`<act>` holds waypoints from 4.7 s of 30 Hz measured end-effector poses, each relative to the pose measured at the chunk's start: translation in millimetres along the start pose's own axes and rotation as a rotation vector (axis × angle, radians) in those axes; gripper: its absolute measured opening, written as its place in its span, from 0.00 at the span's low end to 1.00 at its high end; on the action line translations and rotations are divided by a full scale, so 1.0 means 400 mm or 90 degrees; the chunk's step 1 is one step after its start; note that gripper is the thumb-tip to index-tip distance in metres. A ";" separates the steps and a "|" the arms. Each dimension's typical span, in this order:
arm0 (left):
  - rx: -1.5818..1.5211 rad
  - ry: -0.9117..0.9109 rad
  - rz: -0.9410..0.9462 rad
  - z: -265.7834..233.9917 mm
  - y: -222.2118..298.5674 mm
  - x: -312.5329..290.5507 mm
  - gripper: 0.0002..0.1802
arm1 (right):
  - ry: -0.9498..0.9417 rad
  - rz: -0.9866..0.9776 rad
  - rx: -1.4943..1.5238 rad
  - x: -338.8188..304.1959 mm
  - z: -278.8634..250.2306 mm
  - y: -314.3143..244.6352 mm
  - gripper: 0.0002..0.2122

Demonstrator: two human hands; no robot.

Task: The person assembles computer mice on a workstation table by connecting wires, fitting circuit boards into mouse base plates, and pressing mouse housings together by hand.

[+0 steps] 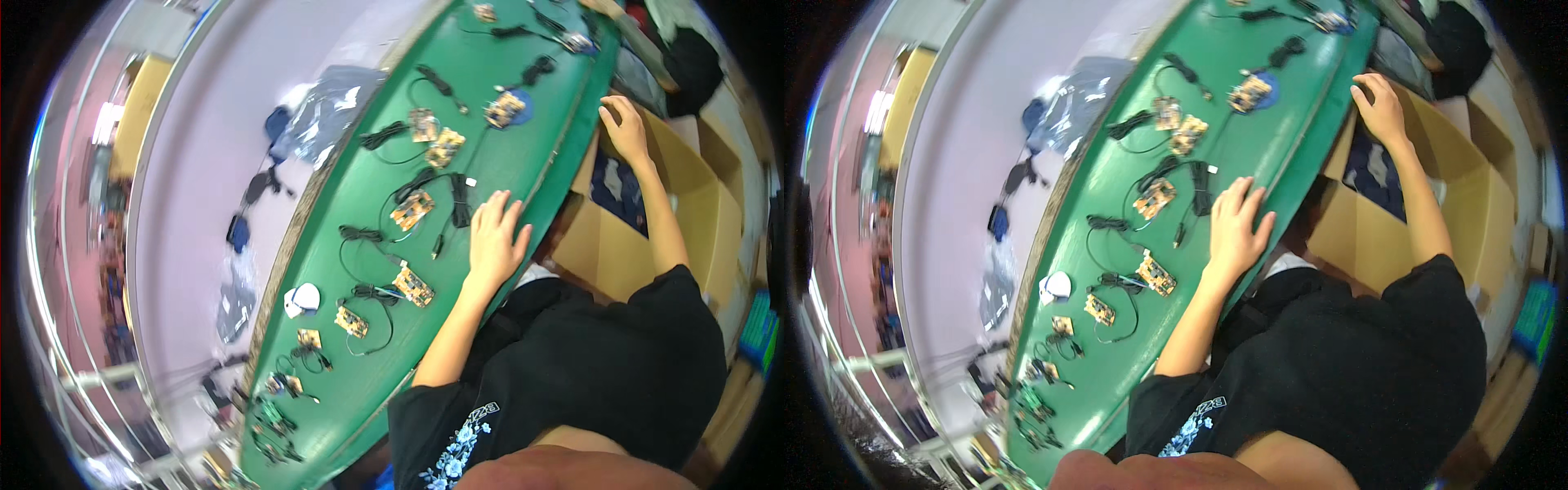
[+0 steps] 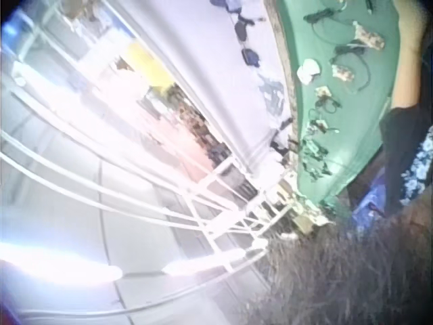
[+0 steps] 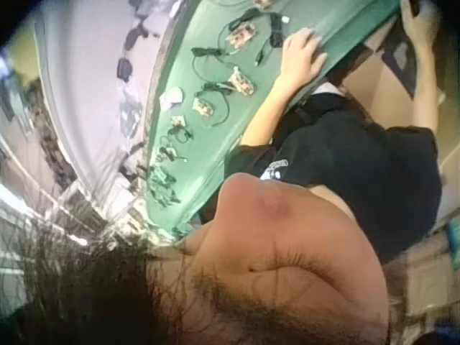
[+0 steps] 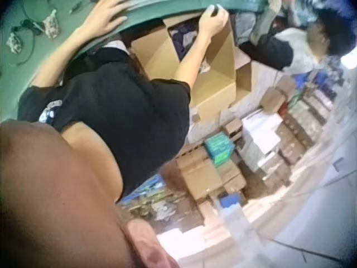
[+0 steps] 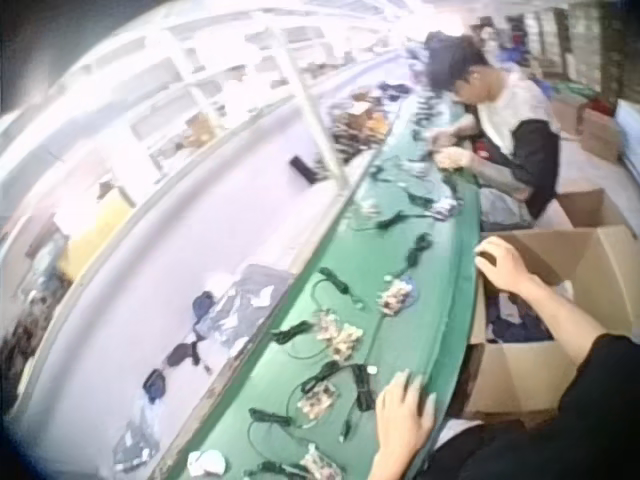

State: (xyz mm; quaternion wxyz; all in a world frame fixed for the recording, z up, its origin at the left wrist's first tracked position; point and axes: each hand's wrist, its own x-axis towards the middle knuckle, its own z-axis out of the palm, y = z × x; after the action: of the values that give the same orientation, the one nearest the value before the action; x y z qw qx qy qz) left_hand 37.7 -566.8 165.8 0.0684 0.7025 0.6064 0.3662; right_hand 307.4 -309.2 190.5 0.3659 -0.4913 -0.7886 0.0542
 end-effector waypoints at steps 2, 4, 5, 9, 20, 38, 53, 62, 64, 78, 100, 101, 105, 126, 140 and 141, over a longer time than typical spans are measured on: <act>0.036 -0.024 0.001 -0.019 0.008 0.007 0.26 | -0.034 0.086 -0.042 -0.099 0.000 0.157 0.13; 0.053 -0.058 0.002 0.005 0.022 0.032 0.26 | -0.180 0.220 -0.161 -0.278 0.009 0.365 0.13; 0.069 -0.077 -0.001 0.019 0.020 0.033 0.26 | -0.358 0.437 -0.197 -0.387 0.027 0.426 0.15; 0.105 -0.084 -0.016 0.014 0.018 0.031 0.26 | -1.126 0.654 -0.148 -0.630 0.067 0.466 0.23; 0.181 -0.178 -0.066 -0.020 0.039 0.043 0.28 | -0.577 0.389 0.190 -0.492 0.353 0.518 0.47; 0.072 -0.124 -0.079 0.039 0.071 0.056 0.30 | -0.427 0.452 0.048 -0.535 0.665 0.217 0.43; 0.010 -0.052 -0.046 0.052 0.053 0.055 0.29 | -0.442 0.394 0.079 -0.429 0.351 0.277 0.40; -0.035 0.020 -0.020 0.071 0.037 0.040 0.26 | -0.390 0.419 0.010 -0.432 -0.007 0.397 0.38; -0.069 0.018 0.010 0.102 0.048 0.046 0.24 | -0.195 0.435 0.037 -0.455 -0.114 0.528 0.33; -0.278 0.166 0.019 0.116 0.008 0.032 0.11 | -0.237 0.097 0.579 0.051 -0.017 -0.682 0.18; -1.082 0.149 -0.163 0.014 0.003 -0.055 0.21 | -0.380 -0.804 0.163 0.046 0.832 -1.422 0.40; -1.065 0.152 -0.155 0.014 -0.010 -0.059 0.21 | -0.425 -0.828 0.226 0.038 0.826 -1.436 0.42; -0.985 0.193 -0.130 -0.016 -0.065 -0.041 0.20 | -0.462 -0.729 0.325 0.062 0.843 -1.414 0.37; -0.567 0.128 0.028 -0.145 -0.132 0.011 0.19 | -0.279 -0.744 0.315 0.049 0.846 -1.525 0.18; -0.232 -0.002 0.207 -0.202 0.096 -0.277 0.06 | -0.610 -0.639 0.366 -0.172 0.159 -1.072 0.21; -0.211 0.018 0.216 -0.278 0.106 -0.333 0.06 | -0.598 -0.608 0.358 -0.195 0.135 -1.046 0.21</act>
State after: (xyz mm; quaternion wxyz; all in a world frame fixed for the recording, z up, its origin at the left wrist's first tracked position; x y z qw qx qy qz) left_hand 5.7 -736.5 211.6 0.1119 0.7681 0.4121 0.4772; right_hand -14.7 -572.0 296.4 0.0849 0.0943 -0.9471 0.2947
